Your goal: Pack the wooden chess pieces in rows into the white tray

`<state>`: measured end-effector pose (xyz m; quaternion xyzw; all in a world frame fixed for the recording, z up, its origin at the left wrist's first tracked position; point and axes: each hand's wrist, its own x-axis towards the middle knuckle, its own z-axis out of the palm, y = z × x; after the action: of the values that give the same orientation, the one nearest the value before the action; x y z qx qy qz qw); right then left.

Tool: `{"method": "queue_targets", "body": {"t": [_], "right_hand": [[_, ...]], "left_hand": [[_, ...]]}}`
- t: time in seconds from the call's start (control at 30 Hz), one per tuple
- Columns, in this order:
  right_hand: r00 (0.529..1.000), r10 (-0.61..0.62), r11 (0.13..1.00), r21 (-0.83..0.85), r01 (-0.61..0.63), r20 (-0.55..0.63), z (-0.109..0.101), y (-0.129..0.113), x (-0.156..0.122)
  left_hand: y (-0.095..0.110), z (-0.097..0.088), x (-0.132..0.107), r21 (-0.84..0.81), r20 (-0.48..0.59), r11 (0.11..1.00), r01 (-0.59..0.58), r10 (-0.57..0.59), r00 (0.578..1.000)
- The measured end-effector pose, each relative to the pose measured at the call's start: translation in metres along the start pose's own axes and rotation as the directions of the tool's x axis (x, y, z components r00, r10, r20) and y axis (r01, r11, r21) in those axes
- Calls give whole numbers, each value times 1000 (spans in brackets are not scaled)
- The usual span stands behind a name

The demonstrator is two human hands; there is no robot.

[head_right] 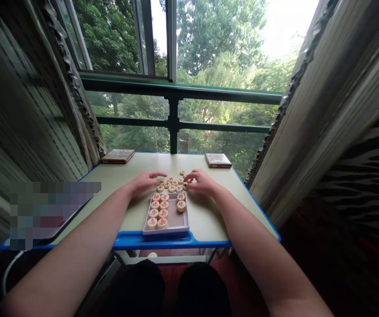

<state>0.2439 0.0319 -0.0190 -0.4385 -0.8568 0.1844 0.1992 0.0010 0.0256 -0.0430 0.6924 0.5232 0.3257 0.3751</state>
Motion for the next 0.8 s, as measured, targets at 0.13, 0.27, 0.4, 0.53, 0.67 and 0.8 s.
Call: {"method": "queue_targets", "body": {"t": [0.13,0.27,0.4,0.53,0.67,0.8], "right_hand": [[998,11,1000,15,-12,54,2,-4,1],[997,46,998,29,-48,54,1,-6,0],[991,88,995,27,-91,101,-4,-5,-2],[980,124,992,-4,-125,158,-6,-2,-2],[982,130,991,24,-134,141,-4,-2,-2],[999,23,990,140,-30,49,3,-5,1]], "left_hand": [[-3,10,4,25,5,999,-45,45,999],[-8,14,7,49,-32,998,-49,50,998],[-10,13,7,69,-34,996,-59,61,998],[-6,13,4,39,-16,997,-71,72,997],[-5,13,4,-21,-24,997,-67,67,997],[-7,11,7,-45,-34,997,-69,68,997]]}}
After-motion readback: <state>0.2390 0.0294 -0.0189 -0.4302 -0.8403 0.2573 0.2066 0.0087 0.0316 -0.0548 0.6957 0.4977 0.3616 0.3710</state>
